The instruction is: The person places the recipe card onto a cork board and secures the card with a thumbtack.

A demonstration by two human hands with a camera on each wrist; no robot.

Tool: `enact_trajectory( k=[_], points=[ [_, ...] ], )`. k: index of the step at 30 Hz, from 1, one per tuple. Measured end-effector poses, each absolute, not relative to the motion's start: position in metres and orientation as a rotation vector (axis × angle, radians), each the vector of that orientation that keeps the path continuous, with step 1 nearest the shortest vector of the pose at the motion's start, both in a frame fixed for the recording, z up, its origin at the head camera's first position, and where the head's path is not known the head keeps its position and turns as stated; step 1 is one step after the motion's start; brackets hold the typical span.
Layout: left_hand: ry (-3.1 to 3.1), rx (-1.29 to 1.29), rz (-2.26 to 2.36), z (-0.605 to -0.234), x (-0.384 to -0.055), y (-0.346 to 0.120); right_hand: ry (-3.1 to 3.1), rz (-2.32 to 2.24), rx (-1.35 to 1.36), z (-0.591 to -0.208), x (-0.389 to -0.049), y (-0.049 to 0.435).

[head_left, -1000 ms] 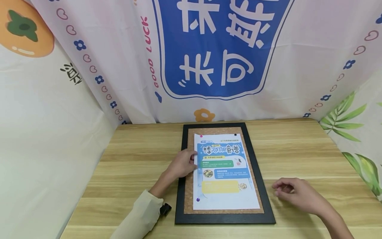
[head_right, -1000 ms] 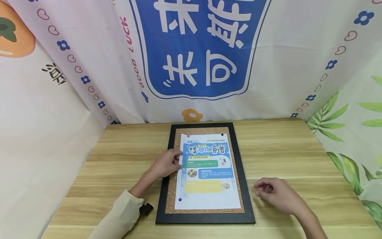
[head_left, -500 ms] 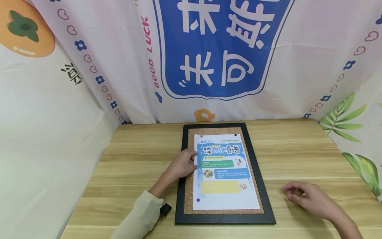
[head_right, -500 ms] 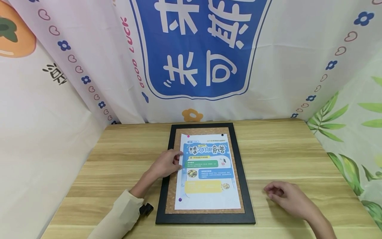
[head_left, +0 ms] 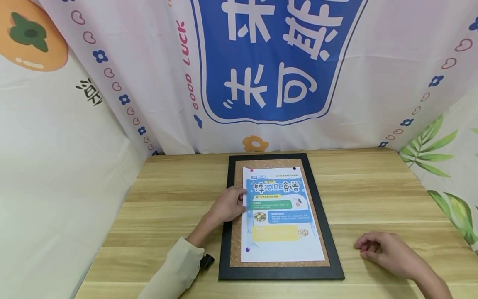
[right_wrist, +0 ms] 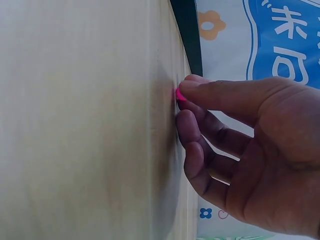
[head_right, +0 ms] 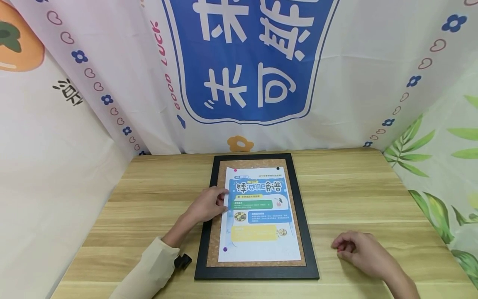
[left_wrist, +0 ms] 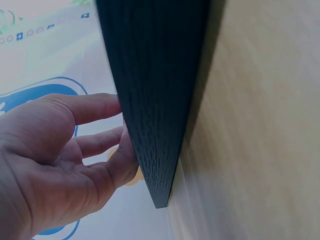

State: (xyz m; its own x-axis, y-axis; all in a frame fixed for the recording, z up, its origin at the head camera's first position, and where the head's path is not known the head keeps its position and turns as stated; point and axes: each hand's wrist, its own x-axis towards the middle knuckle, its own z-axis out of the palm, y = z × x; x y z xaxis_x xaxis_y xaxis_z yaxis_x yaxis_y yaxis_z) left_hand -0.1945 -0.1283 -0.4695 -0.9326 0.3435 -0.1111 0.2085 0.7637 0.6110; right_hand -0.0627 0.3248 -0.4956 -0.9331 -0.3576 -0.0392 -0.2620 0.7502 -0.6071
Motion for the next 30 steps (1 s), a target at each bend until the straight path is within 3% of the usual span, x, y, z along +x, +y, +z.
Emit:
enact_trajectory(
  k=[30],
  points=[
    [2.735,0.437,0.920,-0.470,-0.194,-0.128,2.736,-1.013,-0.563,-0.488,-0.068,0.294]
  ],
)
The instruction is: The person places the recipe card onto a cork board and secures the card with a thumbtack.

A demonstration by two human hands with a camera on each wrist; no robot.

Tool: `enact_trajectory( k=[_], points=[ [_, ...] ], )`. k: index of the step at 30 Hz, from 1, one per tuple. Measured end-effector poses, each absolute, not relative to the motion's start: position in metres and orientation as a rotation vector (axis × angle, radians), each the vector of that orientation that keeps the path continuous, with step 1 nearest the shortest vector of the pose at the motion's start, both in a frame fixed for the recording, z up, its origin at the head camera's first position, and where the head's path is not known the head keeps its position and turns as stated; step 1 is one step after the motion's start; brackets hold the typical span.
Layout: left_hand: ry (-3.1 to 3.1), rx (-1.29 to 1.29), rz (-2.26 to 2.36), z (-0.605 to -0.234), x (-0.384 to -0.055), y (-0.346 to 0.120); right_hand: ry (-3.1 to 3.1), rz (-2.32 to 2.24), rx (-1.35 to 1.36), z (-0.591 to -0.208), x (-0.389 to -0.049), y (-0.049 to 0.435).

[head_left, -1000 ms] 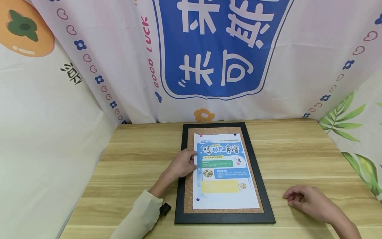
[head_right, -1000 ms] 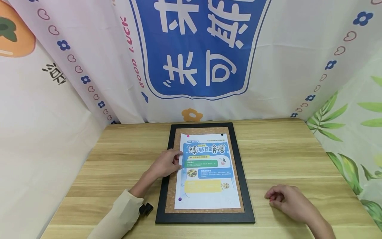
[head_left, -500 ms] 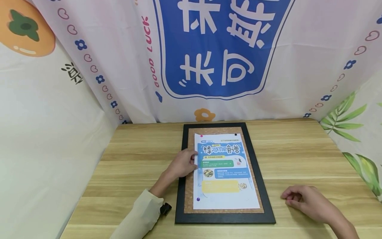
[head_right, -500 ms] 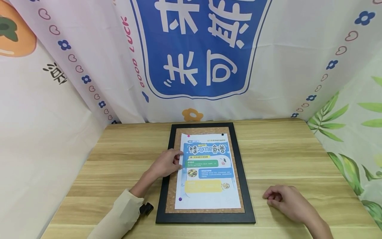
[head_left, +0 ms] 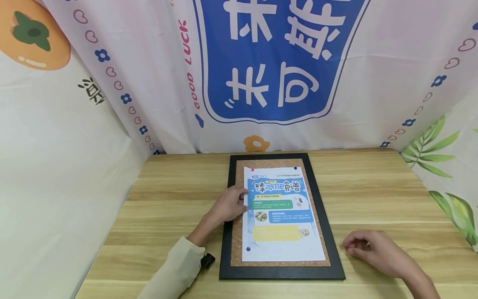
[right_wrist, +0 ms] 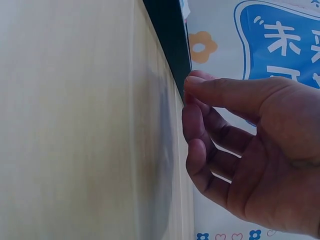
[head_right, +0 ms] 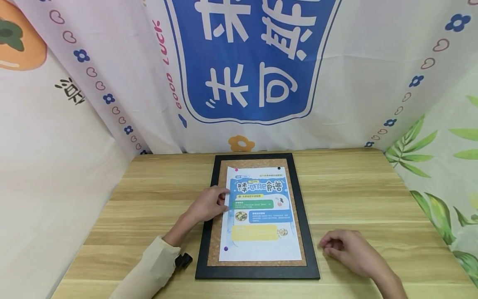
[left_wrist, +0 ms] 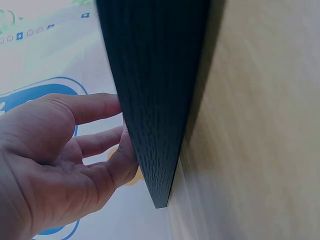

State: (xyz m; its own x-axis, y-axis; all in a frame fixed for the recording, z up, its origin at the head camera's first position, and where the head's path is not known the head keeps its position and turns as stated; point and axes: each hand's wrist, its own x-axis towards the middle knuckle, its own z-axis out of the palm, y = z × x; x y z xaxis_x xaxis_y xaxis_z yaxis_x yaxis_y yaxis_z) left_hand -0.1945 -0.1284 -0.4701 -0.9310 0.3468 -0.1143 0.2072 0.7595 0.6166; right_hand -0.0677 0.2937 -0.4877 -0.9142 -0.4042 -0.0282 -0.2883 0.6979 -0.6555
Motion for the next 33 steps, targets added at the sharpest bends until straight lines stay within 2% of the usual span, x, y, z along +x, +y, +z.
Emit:
enact_trajectory(
  k=[33],
  points=[
    [2.741,0.454,0.920,-0.471,-0.196,-0.128,2.603,-1.056,-0.589,-0.471,-0.086,0.249]
  ],
)
